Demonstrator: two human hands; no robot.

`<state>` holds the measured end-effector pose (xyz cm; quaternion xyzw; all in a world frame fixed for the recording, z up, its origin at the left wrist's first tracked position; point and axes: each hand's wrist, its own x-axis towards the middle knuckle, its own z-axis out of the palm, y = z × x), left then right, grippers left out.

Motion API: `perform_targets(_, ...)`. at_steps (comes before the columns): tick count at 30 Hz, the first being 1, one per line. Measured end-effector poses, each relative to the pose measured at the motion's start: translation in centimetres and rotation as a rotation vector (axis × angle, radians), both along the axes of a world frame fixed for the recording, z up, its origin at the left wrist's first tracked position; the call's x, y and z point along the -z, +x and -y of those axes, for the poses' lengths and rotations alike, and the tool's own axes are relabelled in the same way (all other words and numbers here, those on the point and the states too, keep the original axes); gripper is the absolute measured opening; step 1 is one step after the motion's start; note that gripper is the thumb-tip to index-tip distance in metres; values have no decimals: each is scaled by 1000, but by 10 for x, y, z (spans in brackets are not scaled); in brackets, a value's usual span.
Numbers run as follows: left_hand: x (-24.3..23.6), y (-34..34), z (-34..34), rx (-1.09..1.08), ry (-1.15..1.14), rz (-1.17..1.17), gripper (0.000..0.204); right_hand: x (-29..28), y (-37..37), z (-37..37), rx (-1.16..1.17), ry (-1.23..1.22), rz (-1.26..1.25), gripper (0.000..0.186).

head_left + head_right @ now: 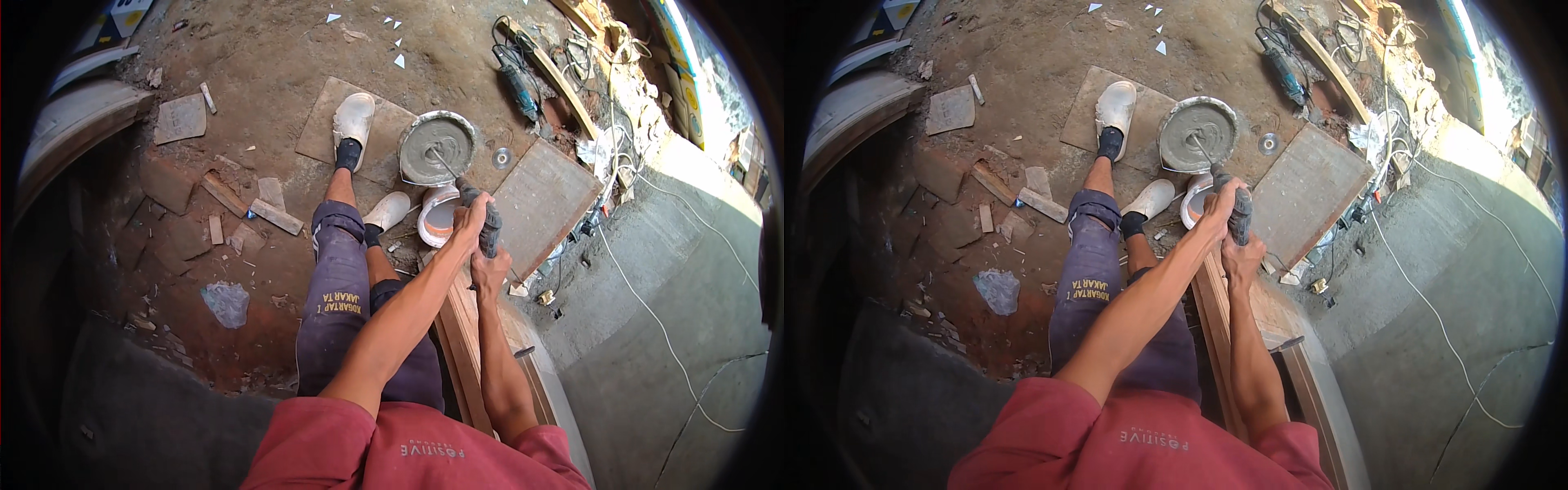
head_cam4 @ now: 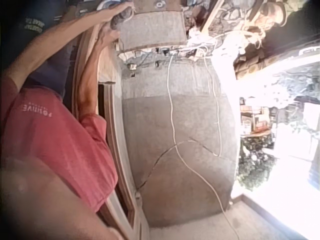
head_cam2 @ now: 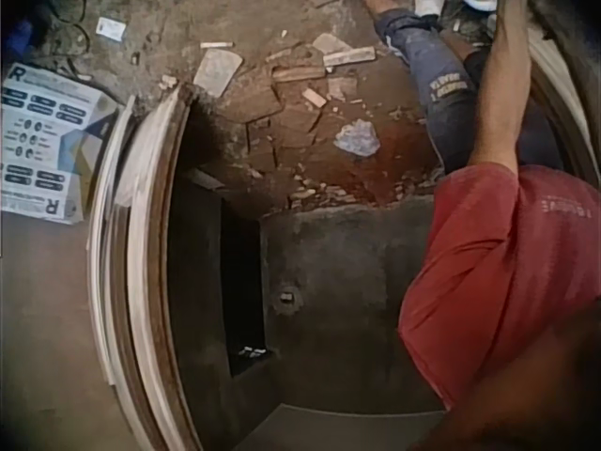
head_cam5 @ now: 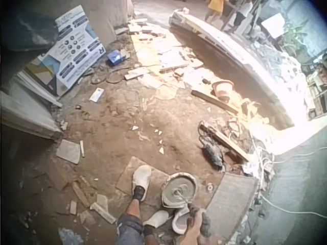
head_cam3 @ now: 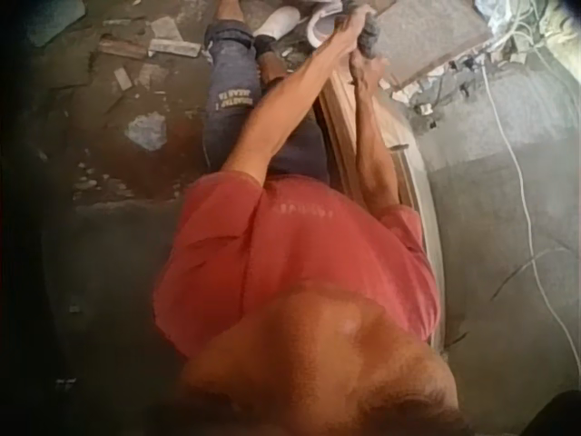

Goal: The person uses a trowel to scoop mortar from a bucket and spread it onto a ceramic tile before pressing the tile onto a wooden door frame.

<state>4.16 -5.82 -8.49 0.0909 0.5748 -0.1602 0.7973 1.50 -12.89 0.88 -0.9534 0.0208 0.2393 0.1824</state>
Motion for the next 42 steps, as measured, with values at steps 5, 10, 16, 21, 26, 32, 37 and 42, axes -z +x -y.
perform_targets(5,-10,13,-30,2,-129,115,29,-8,15,-22,9,-14,44,34)
perform_targets(10,-15,18,-33,29,-68,-47,28,-9,20,-25,24,-44,-14,35)
perform_targets(16,-9,14,-30,-28,-172,9,30,-8,22,-22,31,-36,-37,37)
perform_targets(21,2,11,-26,-41,-176,43,31,-11,25,-25,-21,-49,-29,34)
perform_targets(26,6,8,-13,-57,-226,39,31,-9,23,-14,-73,-56,-8,35)
perform_targets(32,0,0,-16,-83,-399,174,27,-16,17,-16,-38,-97,-13,37)
perform_targets(37,3,3,-22,-74,-307,154,28,-15,17,-27,-31,-40,7,39)
perform_targets(42,-4,7,-21,-56,-295,139,27,-11,20,-19,-42,-57,13,39)
